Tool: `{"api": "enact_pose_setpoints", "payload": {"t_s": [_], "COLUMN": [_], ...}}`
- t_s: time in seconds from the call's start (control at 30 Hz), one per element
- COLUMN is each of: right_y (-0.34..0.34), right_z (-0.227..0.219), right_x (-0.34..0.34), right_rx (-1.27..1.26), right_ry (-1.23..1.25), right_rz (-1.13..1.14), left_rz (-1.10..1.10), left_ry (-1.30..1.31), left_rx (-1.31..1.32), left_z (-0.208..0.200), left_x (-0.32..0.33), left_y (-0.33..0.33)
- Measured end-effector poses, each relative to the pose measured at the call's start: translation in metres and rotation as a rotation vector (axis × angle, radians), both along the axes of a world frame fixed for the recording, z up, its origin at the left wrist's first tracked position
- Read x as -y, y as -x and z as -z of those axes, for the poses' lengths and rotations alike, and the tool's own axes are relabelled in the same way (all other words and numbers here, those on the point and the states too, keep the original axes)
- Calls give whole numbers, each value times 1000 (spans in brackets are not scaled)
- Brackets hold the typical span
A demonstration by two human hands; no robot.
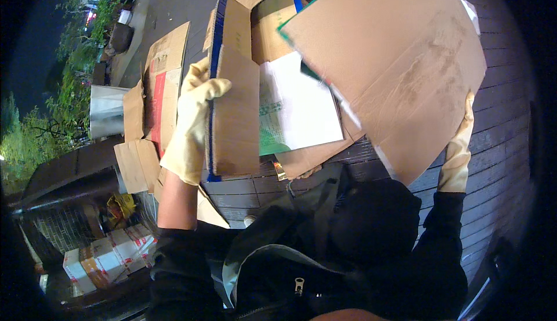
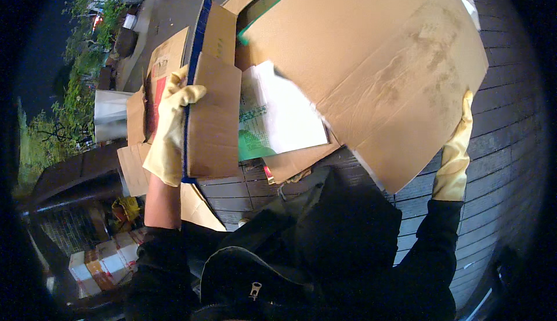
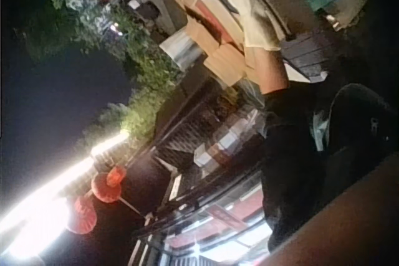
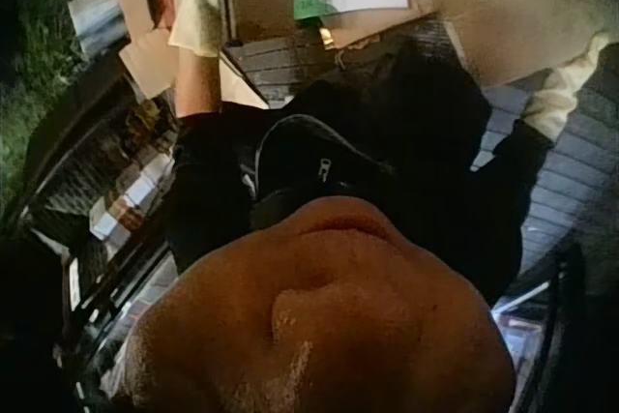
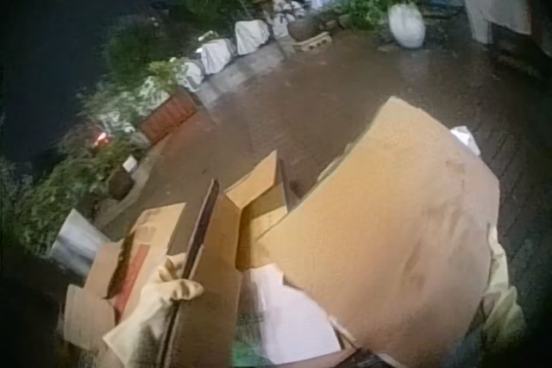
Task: The person sits on a tiled floor and folds flat cardboard pieces by hand. They repeatedly pick up cardboard sheets, fold them in half, and place them into a growing stack.
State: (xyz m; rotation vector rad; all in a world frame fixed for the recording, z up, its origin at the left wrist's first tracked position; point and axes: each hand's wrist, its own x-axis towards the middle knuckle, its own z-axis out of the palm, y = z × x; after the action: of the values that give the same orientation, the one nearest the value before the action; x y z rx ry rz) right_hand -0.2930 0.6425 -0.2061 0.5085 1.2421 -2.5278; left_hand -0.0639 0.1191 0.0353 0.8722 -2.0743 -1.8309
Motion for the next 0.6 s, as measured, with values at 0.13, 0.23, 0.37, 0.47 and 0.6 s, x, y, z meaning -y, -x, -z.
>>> {"api": "enact_pose_setpoints", "payload": {"t_s": [0.13, 0.23, 0.37, 0.47, 0.6], "right_y": [13, 22, 19, 2, -10], "right_z": [-9, -15, -43, -80, -127], "right_x": [33, 63, 108, 143, 180], "right_rx": [21, -30, -148, -145, -194], "right_ry": [10, 23, -225, -252, -226], "right_rz": [-184, -335, -524, -607, -686], "left_rz": [-2, 73, 44, 70, 102], "left_ry": [-90, -19, 13, 63, 70], "left_rx": [-8, 10, -28, -37, -70], "left_z": [-44, -79, -119, -133, -146], "left_x": [23, 30, 28, 23, 21], "left_y": [-1, -2, -4, -6, 1]}}
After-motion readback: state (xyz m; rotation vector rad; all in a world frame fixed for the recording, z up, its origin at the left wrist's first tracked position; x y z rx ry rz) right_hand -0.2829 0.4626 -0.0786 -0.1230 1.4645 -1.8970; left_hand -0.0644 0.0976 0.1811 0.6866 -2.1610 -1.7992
